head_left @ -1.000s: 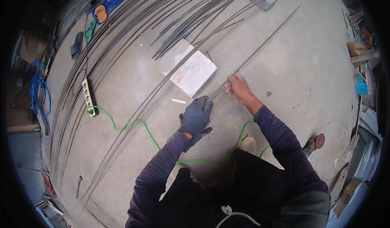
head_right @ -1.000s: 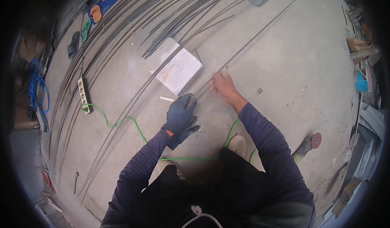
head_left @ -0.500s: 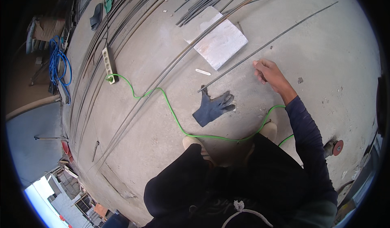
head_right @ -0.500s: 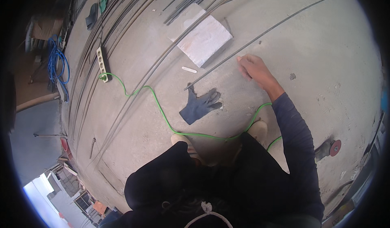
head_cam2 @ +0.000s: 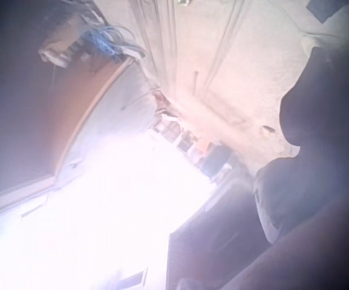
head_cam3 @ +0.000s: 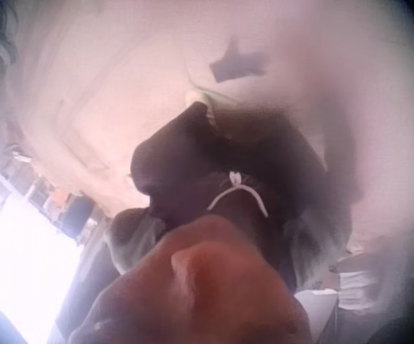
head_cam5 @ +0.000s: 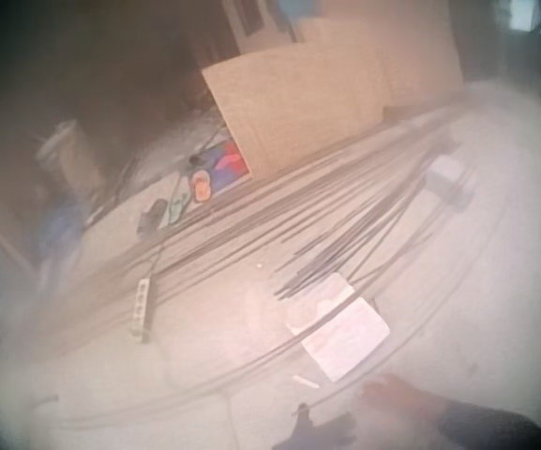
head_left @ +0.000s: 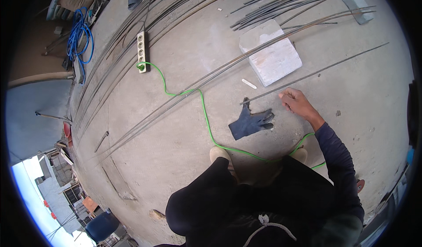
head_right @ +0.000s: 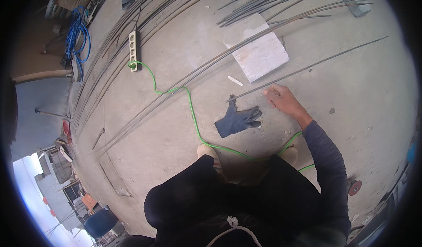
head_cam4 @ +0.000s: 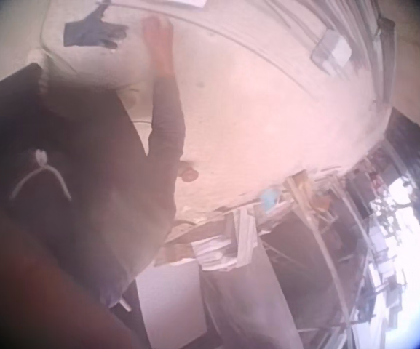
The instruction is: The person sits on the floor and uses an angle grinder to cut long metal rods to a specific length. They measure the rods against a white block, cut them, and then stack the cut pieces.
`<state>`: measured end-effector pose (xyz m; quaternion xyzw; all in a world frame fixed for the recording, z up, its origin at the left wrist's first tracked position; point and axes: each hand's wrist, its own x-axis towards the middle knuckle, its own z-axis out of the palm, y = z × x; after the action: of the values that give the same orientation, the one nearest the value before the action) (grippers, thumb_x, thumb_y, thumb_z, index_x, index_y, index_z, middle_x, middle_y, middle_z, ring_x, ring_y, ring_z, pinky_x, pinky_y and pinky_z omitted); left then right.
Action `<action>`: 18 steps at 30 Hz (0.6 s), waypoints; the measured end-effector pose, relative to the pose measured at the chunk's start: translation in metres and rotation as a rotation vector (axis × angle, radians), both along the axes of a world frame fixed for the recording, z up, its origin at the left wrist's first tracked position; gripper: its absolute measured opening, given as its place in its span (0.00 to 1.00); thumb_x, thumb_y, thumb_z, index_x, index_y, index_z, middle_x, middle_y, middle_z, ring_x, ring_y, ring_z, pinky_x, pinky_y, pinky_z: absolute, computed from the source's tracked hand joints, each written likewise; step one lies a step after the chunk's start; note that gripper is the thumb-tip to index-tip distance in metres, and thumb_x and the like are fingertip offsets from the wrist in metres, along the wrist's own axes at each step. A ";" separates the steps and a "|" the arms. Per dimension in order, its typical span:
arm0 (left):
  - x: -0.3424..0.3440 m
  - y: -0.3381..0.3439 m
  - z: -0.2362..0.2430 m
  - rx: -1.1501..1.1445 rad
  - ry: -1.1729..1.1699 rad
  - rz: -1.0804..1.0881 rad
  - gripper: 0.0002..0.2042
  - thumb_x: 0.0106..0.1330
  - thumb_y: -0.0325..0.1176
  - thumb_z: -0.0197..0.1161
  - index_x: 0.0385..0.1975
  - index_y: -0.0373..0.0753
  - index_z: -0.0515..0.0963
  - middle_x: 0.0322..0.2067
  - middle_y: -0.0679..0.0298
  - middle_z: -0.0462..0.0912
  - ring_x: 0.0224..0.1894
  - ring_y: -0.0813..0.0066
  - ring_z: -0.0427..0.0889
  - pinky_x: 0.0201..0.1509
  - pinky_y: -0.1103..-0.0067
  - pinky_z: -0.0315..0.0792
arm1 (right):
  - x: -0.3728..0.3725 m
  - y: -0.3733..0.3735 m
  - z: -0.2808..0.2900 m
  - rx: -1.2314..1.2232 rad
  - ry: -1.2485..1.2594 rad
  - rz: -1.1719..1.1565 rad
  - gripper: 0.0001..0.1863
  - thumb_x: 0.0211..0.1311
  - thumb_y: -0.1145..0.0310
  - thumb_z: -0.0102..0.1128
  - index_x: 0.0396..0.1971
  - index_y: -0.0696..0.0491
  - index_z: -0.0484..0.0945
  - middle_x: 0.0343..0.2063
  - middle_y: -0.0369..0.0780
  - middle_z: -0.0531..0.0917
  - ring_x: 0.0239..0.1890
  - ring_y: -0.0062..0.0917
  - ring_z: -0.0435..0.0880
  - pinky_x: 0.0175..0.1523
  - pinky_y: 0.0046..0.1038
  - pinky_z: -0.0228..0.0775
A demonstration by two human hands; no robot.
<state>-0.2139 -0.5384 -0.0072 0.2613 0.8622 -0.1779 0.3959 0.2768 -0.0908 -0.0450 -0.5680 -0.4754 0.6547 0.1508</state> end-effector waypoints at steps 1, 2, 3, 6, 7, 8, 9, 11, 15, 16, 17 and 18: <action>-0.005 0.002 0.007 -0.005 0.014 -0.005 0.17 0.63 0.37 0.70 0.47 0.35 0.80 0.41 0.51 0.84 0.46 0.53 0.85 0.48 0.65 0.79 | -0.004 -0.002 0.001 -0.004 -0.004 0.011 0.17 0.71 0.55 0.60 0.32 0.54 0.76 0.22 0.31 0.77 0.22 0.14 0.73 0.26 0.21 0.64; -0.008 0.011 0.010 0.001 0.030 -0.015 0.17 0.63 0.38 0.70 0.47 0.35 0.80 0.41 0.51 0.84 0.46 0.53 0.85 0.48 0.65 0.79 | -0.006 -0.004 0.001 -0.007 0.005 0.025 0.16 0.71 0.55 0.60 0.32 0.55 0.76 0.22 0.32 0.77 0.23 0.14 0.73 0.26 0.21 0.64; -0.013 0.023 0.011 0.031 0.057 -0.026 0.17 0.63 0.38 0.70 0.47 0.35 0.80 0.41 0.51 0.84 0.46 0.53 0.85 0.48 0.65 0.79 | -0.008 -0.008 -0.001 -0.010 0.013 0.037 0.16 0.71 0.56 0.60 0.33 0.55 0.77 0.23 0.32 0.78 0.23 0.15 0.74 0.27 0.21 0.65; -0.021 0.089 0.007 0.301 0.131 -0.080 0.17 0.63 0.38 0.70 0.47 0.35 0.80 0.42 0.51 0.84 0.46 0.53 0.85 0.49 0.65 0.79 | -0.016 -0.018 -0.003 -0.021 0.025 0.043 0.16 0.71 0.56 0.60 0.34 0.55 0.77 0.23 0.32 0.78 0.23 0.15 0.74 0.29 0.22 0.67; -0.019 0.123 0.009 0.421 0.136 -0.102 0.17 0.63 0.38 0.70 0.47 0.35 0.80 0.42 0.51 0.84 0.46 0.53 0.85 0.49 0.65 0.79 | -0.017 -0.019 -0.001 -0.018 0.025 0.043 0.16 0.71 0.56 0.60 0.34 0.55 0.77 0.23 0.32 0.79 0.23 0.15 0.74 0.29 0.22 0.67; -0.015 0.161 0.012 0.542 0.133 -0.133 0.17 0.63 0.38 0.70 0.47 0.35 0.80 0.42 0.51 0.84 0.46 0.53 0.85 0.49 0.65 0.79 | -0.018 -0.017 0.002 -0.003 0.023 0.046 0.16 0.71 0.56 0.61 0.34 0.55 0.78 0.23 0.32 0.79 0.23 0.15 0.75 0.30 0.22 0.68; -0.007 0.196 0.017 0.639 0.111 -0.159 0.18 0.63 0.38 0.70 0.47 0.35 0.80 0.42 0.51 0.84 0.46 0.53 0.85 0.49 0.65 0.79 | -0.019 -0.022 0.007 -0.001 0.025 0.050 0.16 0.71 0.56 0.61 0.34 0.55 0.78 0.23 0.32 0.79 0.24 0.16 0.75 0.30 0.22 0.68; 0.012 0.260 0.028 0.776 0.058 -0.211 0.18 0.62 0.38 0.71 0.47 0.35 0.80 0.42 0.51 0.84 0.46 0.53 0.85 0.49 0.65 0.79 | -0.020 -0.023 0.009 0.017 0.027 0.060 0.16 0.70 0.56 0.61 0.34 0.56 0.78 0.23 0.33 0.79 0.24 0.16 0.75 0.30 0.23 0.69; 0.040 0.340 0.034 0.853 -0.038 -0.276 0.18 0.62 0.38 0.71 0.48 0.35 0.80 0.42 0.50 0.84 0.47 0.53 0.85 0.49 0.65 0.79 | -0.024 -0.028 -0.013 0.043 0.030 0.077 0.17 0.70 0.56 0.62 0.34 0.56 0.77 0.24 0.34 0.80 0.23 0.17 0.76 0.30 0.23 0.69; 0.044 0.347 0.036 0.855 -0.045 -0.272 0.18 0.62 0.38 0.71 0.48 0.35 0.80 0.42 0.50 0.84 0.47 0.53 0.85 0.49 0.65 0.79 | -0.025 -0.026 -0.017 0.048 0.043 0.087 0.17 0.70 0.55 0.62 0.34 0.57 0.77 0.24 0.35 0.80 0.23 0.17 0.76 0.29 0.23 0.69; 0.045 0.352 0.034 0.847 -0.061 -0.274 0.18 0.62 0.38 0.71 0.48 0.35 0.80 0.42 0.50 0.84 0.47 0.53 0.85 0.49 0.65 0.79 | -0.027 -0.026 -0.012 0.052 0.046 0.094 0.17 0.70 0.55 0.62 0.34 0.57 0.77 0.24 0.35 0.80 0.23 0.17 0.76 0.29 0.23 0.70; 0.047 0.356 0.032 0.847 -0.072 -0.273 0.18 0.62 0.38 0.71 0.48 0.35 0.80 0.42 0.50 0.84 0.47 0.53 0.85 0.49 0.65 0.79 | -0.031 -0.024 -0.008 0.056 0.051 0.101 0.18 0.70 0.55 0.62 0.34 0.57 0.77 0.24 0.35 0.80 0.23 0.17 0.77 0.29 0.23 0.70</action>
<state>-0.1668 -0.1822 0.0251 0.5178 0.8023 0.1496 0.2565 0.2460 -0.1151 -0.0527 -0.5220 -0.5177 0.6621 0.1453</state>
